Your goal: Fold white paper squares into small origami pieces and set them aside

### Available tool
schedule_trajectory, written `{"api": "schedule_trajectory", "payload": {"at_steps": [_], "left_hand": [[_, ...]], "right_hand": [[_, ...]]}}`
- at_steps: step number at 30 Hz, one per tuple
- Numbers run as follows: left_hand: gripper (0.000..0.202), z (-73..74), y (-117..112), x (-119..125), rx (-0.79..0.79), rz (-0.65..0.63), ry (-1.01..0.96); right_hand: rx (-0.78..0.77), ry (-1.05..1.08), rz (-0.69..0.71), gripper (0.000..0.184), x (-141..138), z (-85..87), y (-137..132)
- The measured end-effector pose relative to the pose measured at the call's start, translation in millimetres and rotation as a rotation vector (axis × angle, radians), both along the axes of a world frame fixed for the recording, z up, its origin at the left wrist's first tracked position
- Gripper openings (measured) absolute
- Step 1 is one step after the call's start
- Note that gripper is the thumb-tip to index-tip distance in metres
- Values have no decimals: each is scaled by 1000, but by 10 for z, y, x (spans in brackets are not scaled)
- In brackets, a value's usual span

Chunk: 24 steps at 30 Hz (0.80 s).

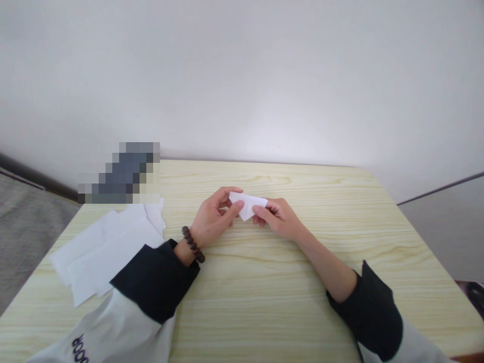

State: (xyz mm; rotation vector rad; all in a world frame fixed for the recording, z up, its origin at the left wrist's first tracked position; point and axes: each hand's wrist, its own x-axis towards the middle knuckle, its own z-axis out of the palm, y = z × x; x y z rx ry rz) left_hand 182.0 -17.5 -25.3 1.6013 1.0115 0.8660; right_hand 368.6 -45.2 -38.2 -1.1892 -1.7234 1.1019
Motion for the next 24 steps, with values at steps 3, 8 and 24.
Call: {"api": "schedule_trajectory", "payload": {"at_steps": [3,8,24], "left_hand": [[39,-28,11,-4,91,84,31],[23,-51,40,-44,375,178,326],[22,-184,95,-91,636,102,645]], "right_hand": [[78,-21,-79,29,-12,-13,14],[283,-115,-250,25,-26,-59,54],[428,-458,-218,23,-30,-126,82]]}}
